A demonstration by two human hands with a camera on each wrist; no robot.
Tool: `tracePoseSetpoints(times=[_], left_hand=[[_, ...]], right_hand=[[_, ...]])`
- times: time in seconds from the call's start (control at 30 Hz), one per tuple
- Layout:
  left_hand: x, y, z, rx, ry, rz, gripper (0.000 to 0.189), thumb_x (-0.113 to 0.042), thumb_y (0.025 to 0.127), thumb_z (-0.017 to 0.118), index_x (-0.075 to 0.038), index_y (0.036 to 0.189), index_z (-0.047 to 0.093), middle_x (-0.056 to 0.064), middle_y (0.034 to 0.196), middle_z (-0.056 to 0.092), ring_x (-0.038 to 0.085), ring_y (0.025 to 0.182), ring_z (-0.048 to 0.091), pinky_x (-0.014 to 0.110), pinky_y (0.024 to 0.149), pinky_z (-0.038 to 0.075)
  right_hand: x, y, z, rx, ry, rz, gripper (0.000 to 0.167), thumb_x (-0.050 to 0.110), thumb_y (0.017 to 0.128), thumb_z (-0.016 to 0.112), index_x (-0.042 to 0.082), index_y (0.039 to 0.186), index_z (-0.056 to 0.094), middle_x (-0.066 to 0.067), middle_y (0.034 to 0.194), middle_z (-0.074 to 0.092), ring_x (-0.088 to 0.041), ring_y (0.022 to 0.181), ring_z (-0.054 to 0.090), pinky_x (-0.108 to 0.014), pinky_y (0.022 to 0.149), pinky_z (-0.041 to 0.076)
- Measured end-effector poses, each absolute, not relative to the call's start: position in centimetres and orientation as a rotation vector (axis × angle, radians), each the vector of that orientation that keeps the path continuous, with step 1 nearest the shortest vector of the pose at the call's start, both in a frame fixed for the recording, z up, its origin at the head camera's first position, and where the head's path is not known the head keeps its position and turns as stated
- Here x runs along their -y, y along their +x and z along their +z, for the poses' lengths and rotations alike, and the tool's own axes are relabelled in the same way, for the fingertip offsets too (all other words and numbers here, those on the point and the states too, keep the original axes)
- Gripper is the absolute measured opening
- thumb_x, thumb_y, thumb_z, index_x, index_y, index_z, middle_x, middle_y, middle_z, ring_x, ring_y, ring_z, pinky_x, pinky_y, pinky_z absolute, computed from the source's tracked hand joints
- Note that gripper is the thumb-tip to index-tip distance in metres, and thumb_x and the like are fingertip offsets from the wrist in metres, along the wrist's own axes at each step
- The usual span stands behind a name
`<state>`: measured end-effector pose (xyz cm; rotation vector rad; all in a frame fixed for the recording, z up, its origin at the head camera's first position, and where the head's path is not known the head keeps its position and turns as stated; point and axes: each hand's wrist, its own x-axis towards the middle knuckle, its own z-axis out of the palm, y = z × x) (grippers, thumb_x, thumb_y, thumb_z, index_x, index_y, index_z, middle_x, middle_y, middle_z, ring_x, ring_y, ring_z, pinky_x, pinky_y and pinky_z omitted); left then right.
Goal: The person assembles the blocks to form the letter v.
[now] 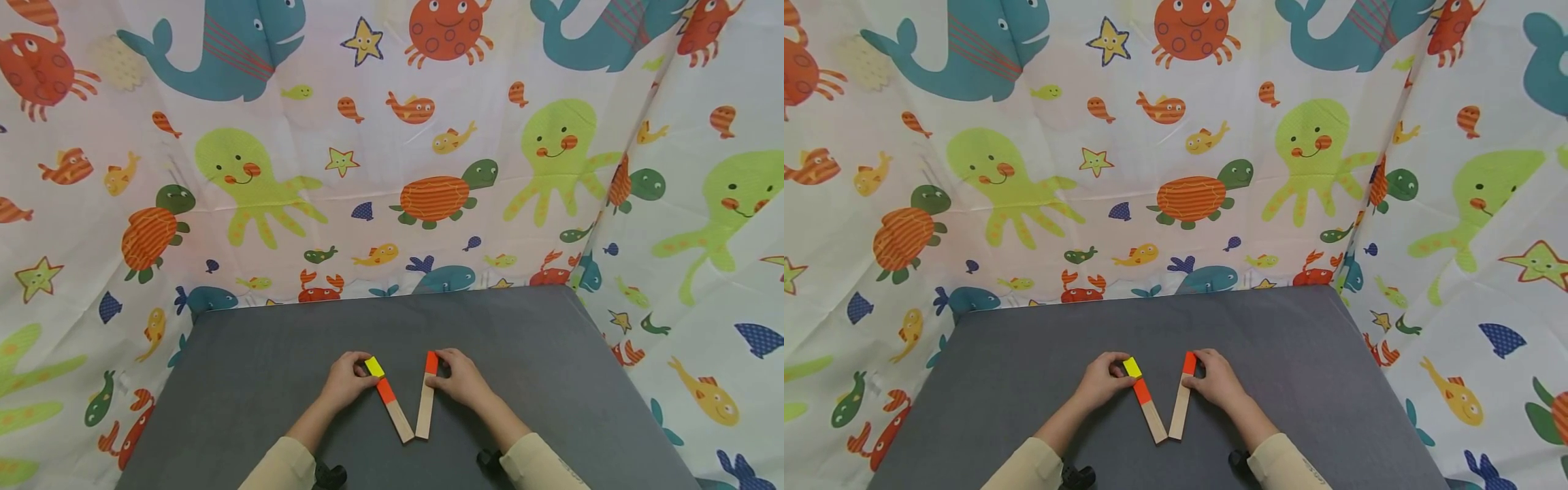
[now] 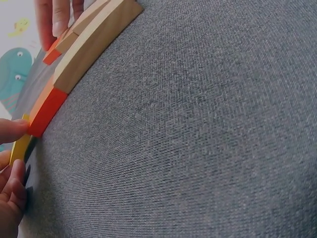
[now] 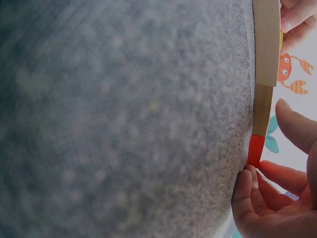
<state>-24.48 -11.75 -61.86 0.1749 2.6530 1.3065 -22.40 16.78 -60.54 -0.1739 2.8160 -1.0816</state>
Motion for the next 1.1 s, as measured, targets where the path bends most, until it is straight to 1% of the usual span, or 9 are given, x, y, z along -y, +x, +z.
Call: tracePoseSetpoints(times=[0.27, 0.4, 0.5, 0.63, 0.97, 1.1], left_hand=[[11.55, -24.77, -61.83, -2.639, 0.166, 1.287, 0.052, -0.026, 0.081, 0.086, -0.010, 0.126, 0.067, 0.005, 0.108, 0.058, 0.015, 0.079, 0.053, 0.028, 0.067, 0.046], [11.61, -24.68, -61.81, -2.657, 0.198, 1.281, 0.044, -0.025, 0.086, 0.081, -0.010, 0.124, 0.068, 0.006, 0.111, 0.059, 0.014, 0.077, 0.054, 0.027, 0.066, 0.046], [11.64, -24.64, -61.79, -2.671, 0.225, 1.287, 0.037, -0.020, 0.089, 0.078, -0.008, 0.123, 0.069, 0.007, 0.111, 0.060, 0.013, 0.075, 0.054, 0.026, 0.065, 0.046], [11.67, -24.70, -61.81, -2.674, 0.219, 1.299, 0.035, -0.016, 0.088, 0.078, -0.007, 0.121, 0.069, 0.007, 0.109, 0.060, 0.013, 0.075, 0.054, 0.026, 0.065, 0.046], [11.55, -24.71, -61.86, -2.659, 0.185, 1.293, 0.038, -0.021, 0.086, 0.080, -0.008, 0.120, 0.069, 0.006, 0.108, 0.060, 0.014, 0.077, 0.054, 0.027, 0.066, 0.046], [11.60, -24.80, -61.90, -2.650, 0.180, 1.324, 0.038, -0.021, 0.087, 0.080, -0.008, 0.120, 0.069, 0.006, 0.109, 0.060, 0.014, 0.077, 0.055, 0.027, 0.067, 0.047]], right_hand=[[-16.67, -22.43, -60.56, -2.827, -0.183, -1.084, 0.067, 0.034, 0.085, 0.083, 0.003, 0.138, 0.059, -0.014, 0.136, 0.059, -0.030, 0.119, 0.060, -0.050, 0.101, 0.048], [-16.64, -22.33, -60.60, -2.829, -0.181, -1.089, 0.066, 0.034, 0.085, 0.082, 0.002, 0.138, 0.059, -0.014, 0.135, 0.059, -0.031, 0.118, 0.060, -0.051, 0.101, 0.048], [-16.66, -22.32, -60.62, -2.836, -0.179, -1.082, 0.064, 0.034, 0.086, 0.081, 0.002, 0.138, 0.059, -0.014, 0.135, 0.059, -0.031, 0.119, 0.060, -0.051, 0.101, 0.048], [-16.63, -22.37, -60.64, -2.849, -0.186, -1.079, 0.062, 0.033, 0.088, 0.080, 0.003, 0.137, 0.060, -0.014, 0.135, 0.060, -0.030, 0.118, 0.061, -0.050, 0.101, 0.049], [-16.72, -22.35, -60.73, -2.844, -0.183, -1.074, 0.061, 0.032, 0.088, 0.079, 0.003, 0.138, 0.059, -0.014, 0.137, 0.059, -0.029, 0.116, 0.062, -0.049, 0.098, 0.050], [-16.88, -22.42, -60.66, -2.864, -0.191, -1.086, 0.060, 0.030, 0.088, 0.079, 0.003, 0.138, 0.059, -0.015, 0.134, 0.060, -0.027, 0.112, 0.063, -0.048, 0.096, 0.051]])
